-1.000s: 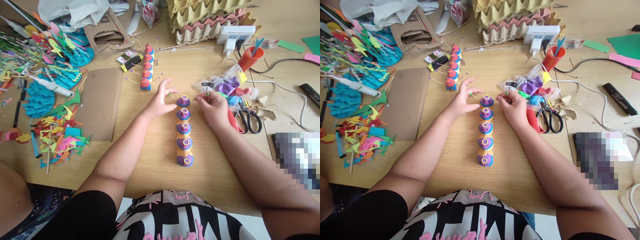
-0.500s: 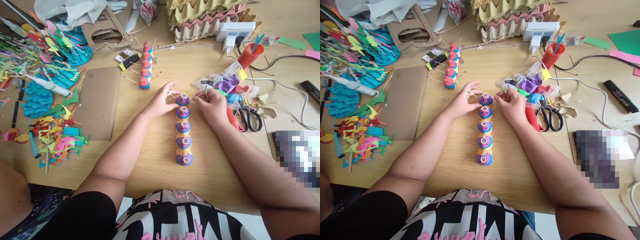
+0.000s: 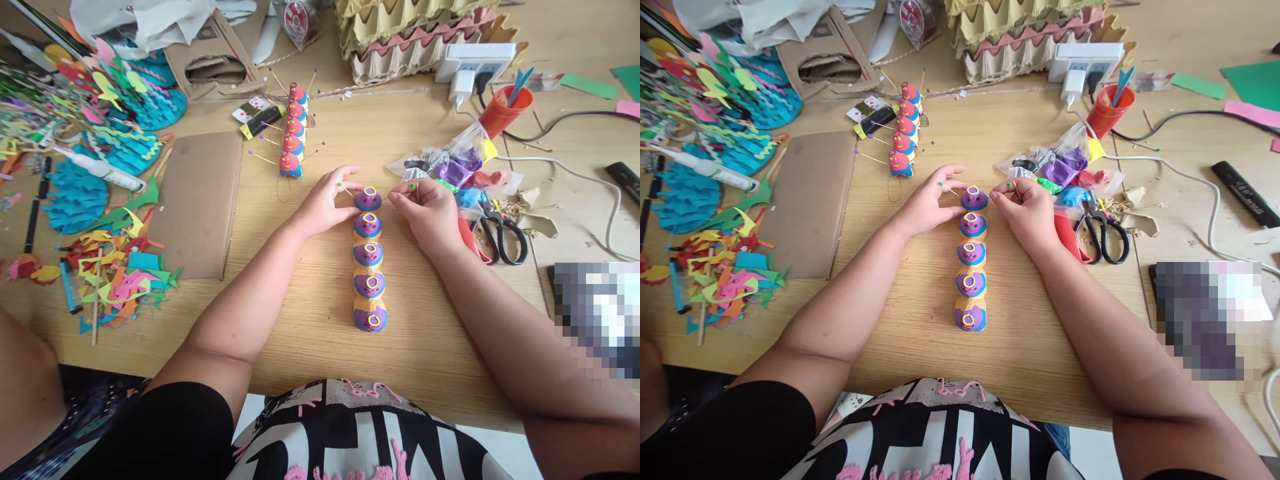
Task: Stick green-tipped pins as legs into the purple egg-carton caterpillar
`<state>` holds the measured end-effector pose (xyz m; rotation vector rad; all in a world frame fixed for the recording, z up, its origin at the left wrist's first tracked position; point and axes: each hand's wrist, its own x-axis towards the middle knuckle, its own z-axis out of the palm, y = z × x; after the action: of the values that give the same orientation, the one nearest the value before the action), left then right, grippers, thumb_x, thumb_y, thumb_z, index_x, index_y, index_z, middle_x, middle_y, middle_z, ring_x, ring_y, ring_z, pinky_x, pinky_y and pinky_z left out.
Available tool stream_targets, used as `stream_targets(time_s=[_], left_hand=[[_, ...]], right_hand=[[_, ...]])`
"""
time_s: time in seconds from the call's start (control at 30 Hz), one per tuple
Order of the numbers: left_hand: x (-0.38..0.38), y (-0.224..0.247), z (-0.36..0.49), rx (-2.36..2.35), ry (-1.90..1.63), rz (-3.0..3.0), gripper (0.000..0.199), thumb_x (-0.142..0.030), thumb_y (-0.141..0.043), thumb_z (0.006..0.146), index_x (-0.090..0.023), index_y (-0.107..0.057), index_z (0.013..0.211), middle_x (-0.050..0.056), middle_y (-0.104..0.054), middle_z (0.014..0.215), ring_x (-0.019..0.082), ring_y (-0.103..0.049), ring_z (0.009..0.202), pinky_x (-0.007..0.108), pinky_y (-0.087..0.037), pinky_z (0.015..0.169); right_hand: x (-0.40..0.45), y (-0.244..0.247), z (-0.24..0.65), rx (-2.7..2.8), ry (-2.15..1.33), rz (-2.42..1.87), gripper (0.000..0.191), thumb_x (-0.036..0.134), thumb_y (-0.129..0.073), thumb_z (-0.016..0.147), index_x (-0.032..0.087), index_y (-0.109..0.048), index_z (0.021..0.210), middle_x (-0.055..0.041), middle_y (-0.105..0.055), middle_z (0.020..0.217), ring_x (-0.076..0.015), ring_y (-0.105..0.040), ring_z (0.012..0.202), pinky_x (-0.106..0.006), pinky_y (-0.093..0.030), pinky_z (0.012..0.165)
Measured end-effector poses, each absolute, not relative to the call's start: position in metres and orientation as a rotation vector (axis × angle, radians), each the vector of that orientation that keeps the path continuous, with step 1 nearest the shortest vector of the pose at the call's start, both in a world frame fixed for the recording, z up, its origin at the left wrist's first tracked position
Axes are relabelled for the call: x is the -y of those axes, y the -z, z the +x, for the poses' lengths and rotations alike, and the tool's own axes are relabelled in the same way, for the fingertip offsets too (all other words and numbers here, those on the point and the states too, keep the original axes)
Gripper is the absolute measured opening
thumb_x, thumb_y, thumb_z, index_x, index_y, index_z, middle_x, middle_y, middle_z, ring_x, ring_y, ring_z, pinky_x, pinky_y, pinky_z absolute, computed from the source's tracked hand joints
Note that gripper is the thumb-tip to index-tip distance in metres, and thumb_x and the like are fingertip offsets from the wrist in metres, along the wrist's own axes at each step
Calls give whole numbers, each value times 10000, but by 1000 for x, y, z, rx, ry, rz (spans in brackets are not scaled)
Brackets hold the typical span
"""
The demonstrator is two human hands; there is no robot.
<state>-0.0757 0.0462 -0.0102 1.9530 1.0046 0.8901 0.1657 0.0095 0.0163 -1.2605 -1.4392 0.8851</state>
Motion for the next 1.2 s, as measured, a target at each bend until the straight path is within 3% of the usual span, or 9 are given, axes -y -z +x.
stream_targets(time_s=[0.17,0.4,0.67,0.83,1.2], left_hand=[[-45,7,-76,-1023,-886,1970,825,-207,-826,829,-270,-432,1551,165,-518,1674,301,-634,1450,504,-433,1309],[-46,7,-77,-997,-881,1982,806,-204,-820,835,-259,-443,1545,160,-524,1666,294,-650,1434,493,-423,1313],[-47,10,-77,-1015,-876,2008,801,-202,-824,825,-280,-466,1537,127,-652,1529,294,-659,1426,503,-386,1334],[-48,12,-76,-1009,-878,1968,794,-227,-836,826,-306,-484,1533,109,-578,1609,296,-663,1420,485,-465,1283],[-45,6,-75,-1024,-857,1996,759,-206,-832,810,-274,-524,1501,116,-595,1593,290,-689,1380,470,-478,1275]], right_hand=[[-9,-15,165,1442,-824,-1258,202,323,-813,871,218,-652,810,-4,-655,777,-120,-525,661,-300,-476,620],[-11,-8,166,1446,-787,-1249,266,372,-830,885,224,-621,812,2,-618,776,-118,-487,657,-309,-471,633],[-14,-5,166,1421,-802,-1225,303,441,-834,860,227,-633,785,-6,-634,765,-127,-517,662,-313,-479,621],[-16,-2,166,1404,-807,-1228,307,472,-839,852,231,-657,801,-19,-674,789,-153,-580,700,-325,-513,626],[-16,-3,164,1354,-839,-1236,234,373,-870,843,220,-697,803,-10,-713,788,-143,-610,685,-329,-557,656]])
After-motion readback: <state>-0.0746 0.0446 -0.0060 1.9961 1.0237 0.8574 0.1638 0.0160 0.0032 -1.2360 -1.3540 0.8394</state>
